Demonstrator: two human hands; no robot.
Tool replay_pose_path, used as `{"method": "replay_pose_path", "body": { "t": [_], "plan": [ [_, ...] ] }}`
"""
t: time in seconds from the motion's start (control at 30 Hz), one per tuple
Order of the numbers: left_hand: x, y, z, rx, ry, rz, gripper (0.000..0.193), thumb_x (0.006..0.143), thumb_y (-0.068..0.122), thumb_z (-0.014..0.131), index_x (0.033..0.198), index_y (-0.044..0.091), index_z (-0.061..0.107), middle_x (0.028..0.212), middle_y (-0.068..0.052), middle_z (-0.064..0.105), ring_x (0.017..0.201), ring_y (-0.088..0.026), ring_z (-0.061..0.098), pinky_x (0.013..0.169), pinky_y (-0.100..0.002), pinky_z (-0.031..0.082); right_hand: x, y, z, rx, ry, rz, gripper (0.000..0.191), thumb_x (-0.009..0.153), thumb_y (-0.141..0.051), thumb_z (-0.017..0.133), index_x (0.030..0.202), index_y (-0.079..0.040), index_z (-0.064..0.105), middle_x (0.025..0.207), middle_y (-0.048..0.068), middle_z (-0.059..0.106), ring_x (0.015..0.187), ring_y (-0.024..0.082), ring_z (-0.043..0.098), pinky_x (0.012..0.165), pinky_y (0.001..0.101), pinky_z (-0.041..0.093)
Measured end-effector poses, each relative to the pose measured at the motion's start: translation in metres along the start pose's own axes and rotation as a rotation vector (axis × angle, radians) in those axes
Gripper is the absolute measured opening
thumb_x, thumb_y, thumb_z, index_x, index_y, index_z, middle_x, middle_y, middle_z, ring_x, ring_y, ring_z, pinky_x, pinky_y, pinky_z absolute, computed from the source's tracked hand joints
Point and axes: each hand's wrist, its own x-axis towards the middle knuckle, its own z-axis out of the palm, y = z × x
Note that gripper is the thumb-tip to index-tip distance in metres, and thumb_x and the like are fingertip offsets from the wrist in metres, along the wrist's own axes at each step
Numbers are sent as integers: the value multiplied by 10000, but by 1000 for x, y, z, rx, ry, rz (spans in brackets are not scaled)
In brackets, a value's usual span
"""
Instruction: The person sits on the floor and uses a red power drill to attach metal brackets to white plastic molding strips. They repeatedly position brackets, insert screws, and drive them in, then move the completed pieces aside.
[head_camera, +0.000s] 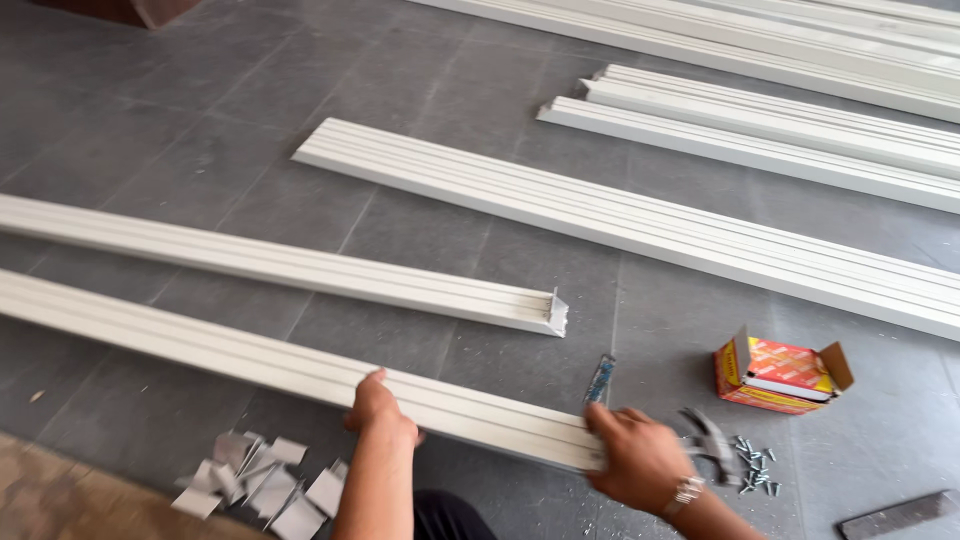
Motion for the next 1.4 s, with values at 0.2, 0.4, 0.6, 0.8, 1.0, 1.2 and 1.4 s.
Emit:
{"method": "replay_pose_path", "body": {
  "t": [0.2, 0.4, 0.6, 0.8, 1.0, 1.2, 1.4],
  "plan": [
    [-3, -21, 22, 6, -47, 84, 807, 879, 110, 706, 1554, 58, 269, 1497, -208, 491, 1294, -380, 549, 1057, -584, 412, 27, -33, -23, -45, 4, -40, 476, 796, -328, 784, 1131, -219, 464, 949, 47, 740, 1038, 249, 670, 714, 384, 586],
    [44, -16, 35, 47, -223, 236, 706, 897, 104, 611, 1563, 158, 383, 1502, -98, 495, 1359, -307, 517, 1107, -504, 476, 103, -58, -27, -43, 8, 20, 525, 822, -387, 806, 1185, -202, 475, 997, 60, 743, 1116, 238, 636, 792, 371, 589],
    [112, -19, 40, 4, -392, 232, 858, 894, 50, 581, 1633, 225, 183, 1563, -101, 416, 1449, -311, 408, 1165, -514, 374, 149, -43, 6, 73, -73, 52, 671, 870, -448, 771, 1411, -230, 440, 1337, 91, 613, 1285, 252, 553, 1009, 393, 524],
    [148, -30, 45, 119, -588, 482, 917, 883, 78, 600, 1642, 204, 102, 1713, -108, 169, 1523, -344, 332, 1199, -509, 297, 141, 33, 51, -157, -63, 129, 604, 914, -401, 697, 1437, -211, 459, 1478, 79, 503, 1377, 273, 459, 1149, 440, 376],
    [159, -58, 62, 1129, -316, 749, 837, 949, 236, 646, 1634, 202, 167, 1709, -156, -194, 1545, -406, 179, 1216, -472, 352, 136, 77, 94, -349, -32, 83, 331, 995, -311, 590, 1273, -132, 569, 1272, 106, 620, 1258, 267, 569, 1138, 428, 413],
    [217, -79, 77, 1308, -233, 903, 978, 894, 394, 731, 1642, 128, 161, 1653, -278, -204, 1524, -475, 200, 1210, -466, 359, 59, 146, 129, -381, 30, 205, 245, 949, -163, 517, 1184, -113, 564, 1135, 81, 623, 1120, 259, 611, 937, 425, 515],
    [188, -95, 89, 1305, -233, 860, 927, 895, 442, 695, 1626, 140, 212, 1717, -222, -92, 1528, -457, 232, 1158, -544, 402, -78, 234, 167, -137, -116, 308, 352, 912, -337, 670, 1174, -136, 547, 1149, 58, 619, 1147, 263, 606, 932, 414, 535]
  ]
}}
